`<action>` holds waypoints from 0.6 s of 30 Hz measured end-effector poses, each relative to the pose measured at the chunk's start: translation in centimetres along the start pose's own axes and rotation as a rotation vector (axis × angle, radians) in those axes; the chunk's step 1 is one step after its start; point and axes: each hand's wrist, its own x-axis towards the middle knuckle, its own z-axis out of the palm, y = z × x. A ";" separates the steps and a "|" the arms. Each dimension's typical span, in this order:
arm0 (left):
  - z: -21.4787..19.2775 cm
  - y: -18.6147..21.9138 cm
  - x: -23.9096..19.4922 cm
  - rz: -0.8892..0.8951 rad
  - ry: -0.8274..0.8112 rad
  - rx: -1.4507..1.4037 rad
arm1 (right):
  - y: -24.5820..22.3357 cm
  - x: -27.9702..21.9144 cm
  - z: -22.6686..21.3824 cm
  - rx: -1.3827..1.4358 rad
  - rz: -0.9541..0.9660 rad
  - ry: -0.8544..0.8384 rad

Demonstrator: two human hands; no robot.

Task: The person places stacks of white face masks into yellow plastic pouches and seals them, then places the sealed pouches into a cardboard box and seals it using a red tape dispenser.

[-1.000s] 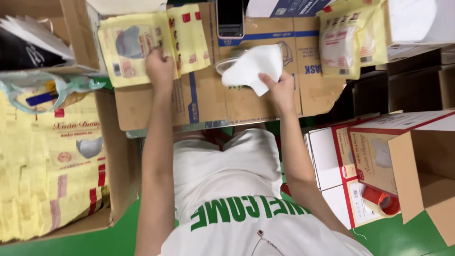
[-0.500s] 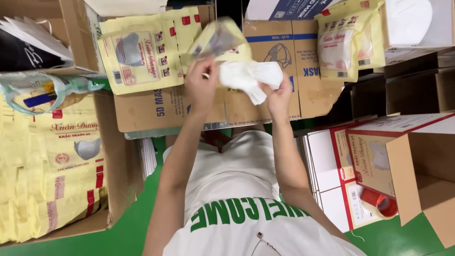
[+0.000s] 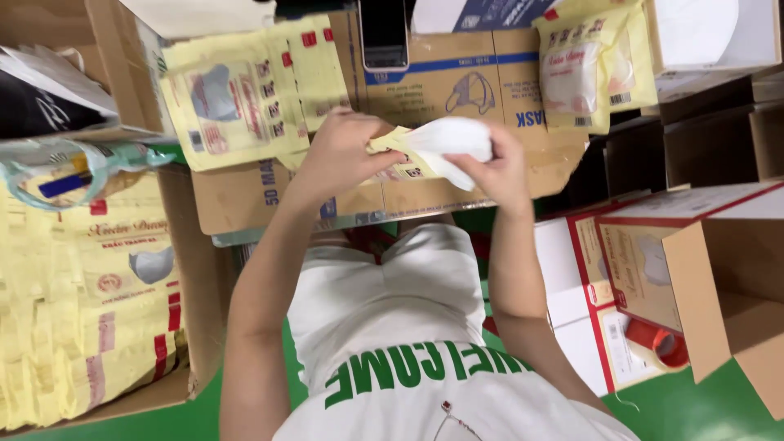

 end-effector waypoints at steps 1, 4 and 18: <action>-0.2 -0.1 0.2 0.007 0.005 0.009 | -2.3 0.9 0.9 0.001 -0.012 0.000; 0.4 0.3 -0.1 -0.060 -0.071 -0.027 | -5.6 1.0 2.6 -0.333 0.009 -0.207; 0.6 -1.3 0.2 -0.522 0.061 -0.682 | 2.3 -0.7 0.3 0.115 -0.036 -0.225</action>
